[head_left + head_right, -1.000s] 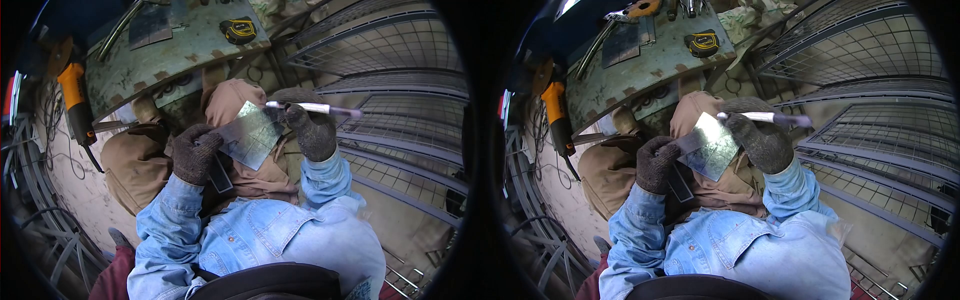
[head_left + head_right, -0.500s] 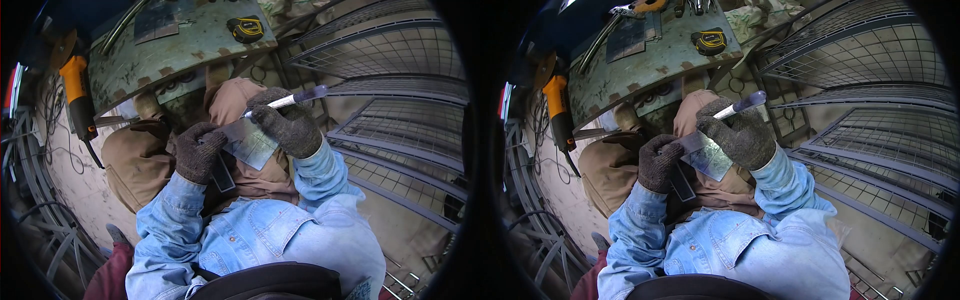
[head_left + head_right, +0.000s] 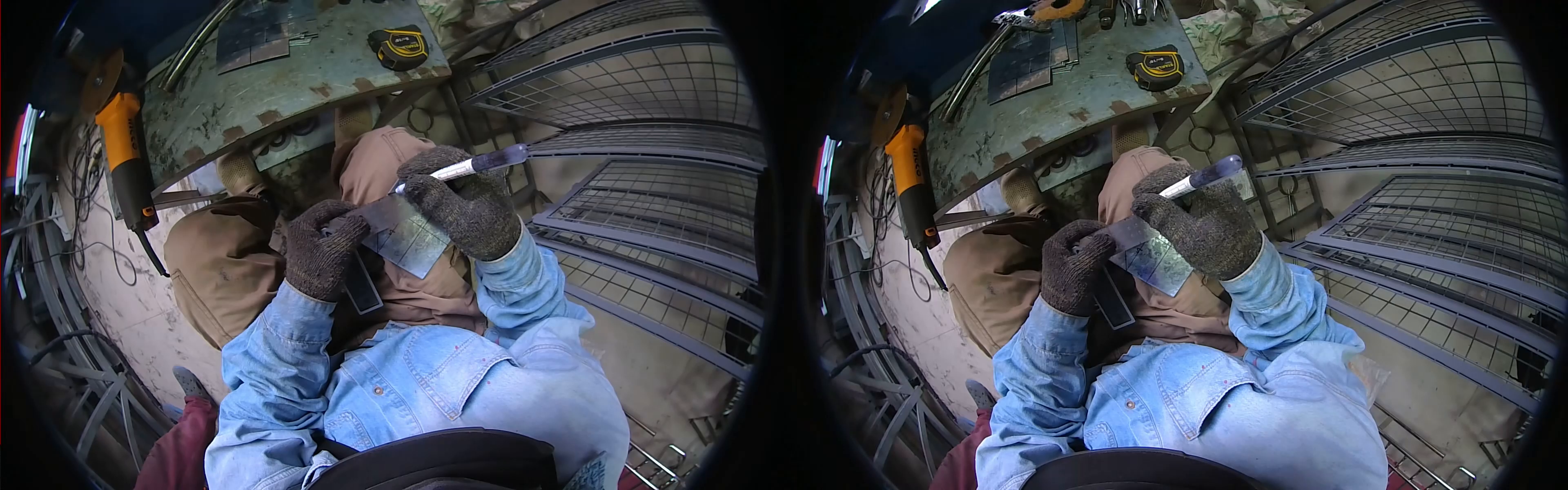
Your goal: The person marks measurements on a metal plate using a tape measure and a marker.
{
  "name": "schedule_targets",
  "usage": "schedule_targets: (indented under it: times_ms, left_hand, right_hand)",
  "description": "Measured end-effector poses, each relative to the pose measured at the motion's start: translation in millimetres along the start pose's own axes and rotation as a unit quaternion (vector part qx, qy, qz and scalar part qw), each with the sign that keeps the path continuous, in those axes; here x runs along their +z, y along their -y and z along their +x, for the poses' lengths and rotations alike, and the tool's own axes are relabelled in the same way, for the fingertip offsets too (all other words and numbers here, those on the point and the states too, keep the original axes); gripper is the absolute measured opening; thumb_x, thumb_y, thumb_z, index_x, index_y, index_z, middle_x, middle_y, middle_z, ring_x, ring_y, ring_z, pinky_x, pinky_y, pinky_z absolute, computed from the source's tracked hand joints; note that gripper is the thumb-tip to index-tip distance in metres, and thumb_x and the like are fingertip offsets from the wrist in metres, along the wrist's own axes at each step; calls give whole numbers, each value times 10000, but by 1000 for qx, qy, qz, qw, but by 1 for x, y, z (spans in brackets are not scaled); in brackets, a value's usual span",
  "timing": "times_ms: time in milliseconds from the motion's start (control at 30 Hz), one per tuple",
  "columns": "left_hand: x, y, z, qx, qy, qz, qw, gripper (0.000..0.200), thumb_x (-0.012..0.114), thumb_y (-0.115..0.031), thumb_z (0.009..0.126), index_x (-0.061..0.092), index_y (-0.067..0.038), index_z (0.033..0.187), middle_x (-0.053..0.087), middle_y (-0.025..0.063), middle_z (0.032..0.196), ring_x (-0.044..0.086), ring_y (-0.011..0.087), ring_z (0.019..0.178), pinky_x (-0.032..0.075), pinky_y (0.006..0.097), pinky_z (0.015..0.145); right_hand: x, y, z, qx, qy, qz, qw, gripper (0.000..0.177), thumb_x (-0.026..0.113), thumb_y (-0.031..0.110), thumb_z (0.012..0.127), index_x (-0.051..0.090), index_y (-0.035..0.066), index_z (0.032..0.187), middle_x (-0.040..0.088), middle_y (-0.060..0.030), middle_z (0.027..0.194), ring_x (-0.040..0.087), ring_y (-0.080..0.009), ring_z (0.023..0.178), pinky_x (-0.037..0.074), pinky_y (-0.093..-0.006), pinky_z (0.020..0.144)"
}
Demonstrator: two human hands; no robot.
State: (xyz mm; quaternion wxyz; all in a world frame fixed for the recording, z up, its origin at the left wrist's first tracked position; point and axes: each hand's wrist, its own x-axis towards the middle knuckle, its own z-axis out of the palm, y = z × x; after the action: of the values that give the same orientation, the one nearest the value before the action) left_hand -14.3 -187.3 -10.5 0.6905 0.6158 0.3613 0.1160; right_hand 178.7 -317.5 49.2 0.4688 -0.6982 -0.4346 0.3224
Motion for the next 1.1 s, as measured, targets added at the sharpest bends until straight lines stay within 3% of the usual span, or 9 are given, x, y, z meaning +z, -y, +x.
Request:
schedule_targets:
  times_ms: [100, 167, 367, 700, 767, 900, 967, 1033, 1100]
  left_hand:
    - [0, -1, 0, 14, -1, 18, 1000, 279, 797, -202, 822, 758, 13, 996, 743, 113, 887, 700, 180, 827, 555, 329, 777]
    - [0, -1, 0, 13, -3, 17, 1000, 282, 799, -205, 820, 759, 13, 994, 743, 116, 887, 700, 183, 828, 555, 330, 777]
    - [2, 4, 0, 19, -15, 24, 999, 281, 780, -198, 826, 754, 24, 996, 738, 99, 853, 686, 161, 799, 545, 311, 746]
    - [1, 4, 0, 5, -18, 28, 999, 306, 803, -217, 797, 761, 17, 989, 741, 125, 875, 700, 196, 819, 553, 327, 772]
    - [1, 2, 0, 8, -14, 24, 1000, 306, 802, -219, 798, 759, 19, 987, 740, 125, 878, 699, 193, 818, 552, 325, 767]
    - [1, 2, 0, 17, -2, -12, 1000, 283, 800, -196, 807, 752, 21, 982, 735, 107, 873, 696, 174, 816, 549, 314, 751]
    - [2, 6, 1, 22, -1, -27, 999, 273, 796, -181, 817, 748, 22, 993, 732, 90, 864, 690, 161, 805, 547, 306, 737]
    - [2, 9, -2, 26, 3, -39, 999, 264, 792, -166, 826, 744, 23, 1004, 728, 74, 856, 684, 148, 793, 544, 298, 723]
    - [5, 8, -6, -8, -6, -95, 995, 247, 782, -135, 844, 738, 24, 1029, 722, 47, 849, 668, 128, 770, 540, 283, 704]
  right_hand:
    - [1, 1, 1, -39, -15, -36, 998, 210, 699, 28, 976, 673, -11, 1180, 730, -73, 1017, 664, -113, 870, 543, -266, 756]
    - [-2, 8, 3, 46, -18, 96, 994, 183, 688, 49, 987, 674, -6, 1161, 715, -62, 967, 650, -104, 834, 531, -257, 717]
    - [-20, 24, 3, 107, -46, 77, 990, 165, 670, 92, 1007, 671, -1, 1143, 699, -62, 935, 639, -103, 793, 521, -252, 674]
    - [-46, 7, -7, 105, -104, 16, 989, 189, 684, 103, 998, 677, -21, 1140, 713, -87, 959, 684, -144, 825, 565, -278, 714]
    - [-46, 3, -9, 64, -146, 84, 984, 190, 686, 71, 986, 685, -20, 1153, 713, -81, 955, 685, -145, 831, 571, -290, 737]
    - [-47, 1, -17, 1, -207, 56, 977, 202, 690, 34, 966, 690, -23, 1160, 716, -80, 967, 677, -150, 857, 566, -302, 763]
    - [-43, -5, -26, -98, -242, -177, 949, 201, 685, 8, 951, 692, -13, 1151, 712, -75, 1000, 670, -156, 914, 555, -301, 786]
    - [-34, -1, -41, -72, -245, -229, 939, 238, 705, 7, 918, 690, 13, 1156, 706, -101, 1046, 680, -221, 965, 551, -347, 829]
    - [-23, 5, -51, -167, -222, -338, 899, 308, 763, 21, 859, 685, 42, 1156, 699, -141, 1054, 678, -311, 993, 541, -416, 872]
